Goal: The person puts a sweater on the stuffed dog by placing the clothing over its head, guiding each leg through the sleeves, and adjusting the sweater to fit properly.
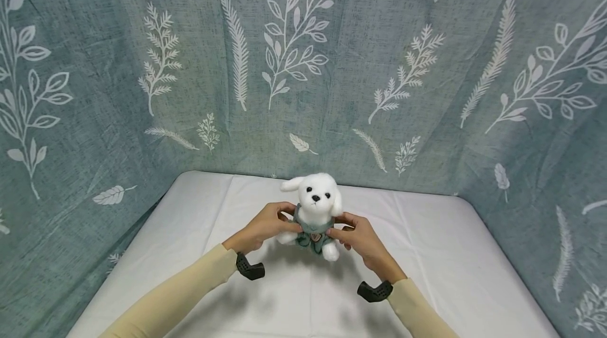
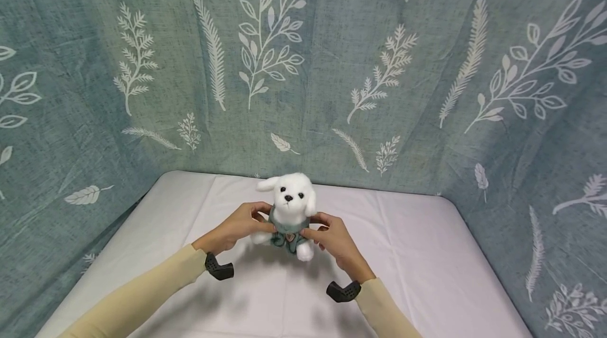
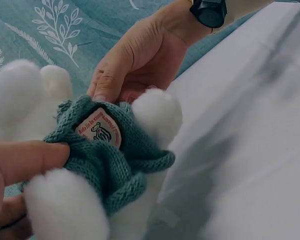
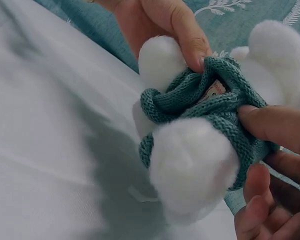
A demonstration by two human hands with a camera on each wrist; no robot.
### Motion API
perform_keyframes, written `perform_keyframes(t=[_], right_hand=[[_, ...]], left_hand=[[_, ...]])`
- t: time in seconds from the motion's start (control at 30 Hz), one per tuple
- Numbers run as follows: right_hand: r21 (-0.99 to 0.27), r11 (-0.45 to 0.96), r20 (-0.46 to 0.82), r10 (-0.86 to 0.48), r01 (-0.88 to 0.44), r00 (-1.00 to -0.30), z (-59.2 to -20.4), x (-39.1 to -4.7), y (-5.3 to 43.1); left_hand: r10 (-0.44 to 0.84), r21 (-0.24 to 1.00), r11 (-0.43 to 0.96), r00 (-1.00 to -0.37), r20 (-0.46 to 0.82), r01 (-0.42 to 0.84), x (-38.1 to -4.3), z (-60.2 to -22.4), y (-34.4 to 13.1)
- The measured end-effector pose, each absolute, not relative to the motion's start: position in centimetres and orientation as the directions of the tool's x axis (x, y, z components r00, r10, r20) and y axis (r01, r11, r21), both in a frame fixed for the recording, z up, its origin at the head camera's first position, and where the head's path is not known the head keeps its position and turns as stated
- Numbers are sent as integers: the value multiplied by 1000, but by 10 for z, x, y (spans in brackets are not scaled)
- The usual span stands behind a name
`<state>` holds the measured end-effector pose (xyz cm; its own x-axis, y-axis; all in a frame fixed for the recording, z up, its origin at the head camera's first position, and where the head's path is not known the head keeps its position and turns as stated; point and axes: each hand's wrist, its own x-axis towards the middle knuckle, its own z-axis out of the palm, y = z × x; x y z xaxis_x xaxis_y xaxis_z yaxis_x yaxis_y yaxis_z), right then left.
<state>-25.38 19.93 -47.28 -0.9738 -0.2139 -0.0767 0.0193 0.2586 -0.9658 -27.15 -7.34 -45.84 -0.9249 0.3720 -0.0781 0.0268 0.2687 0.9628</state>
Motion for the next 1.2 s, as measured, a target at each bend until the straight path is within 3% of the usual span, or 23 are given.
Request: perform_keyframes(t=[0.63,1.2], right_hand=[[-898,413,77,-194,-152,-978,-485,-248,192],[-830,500,168,-202,-249,-965,-501,-248,192]], left_hand=[[309,953,272,-950,47,136,-272,-484,-68],[318,922,289,-934,163,259,-268,-501,-66]])
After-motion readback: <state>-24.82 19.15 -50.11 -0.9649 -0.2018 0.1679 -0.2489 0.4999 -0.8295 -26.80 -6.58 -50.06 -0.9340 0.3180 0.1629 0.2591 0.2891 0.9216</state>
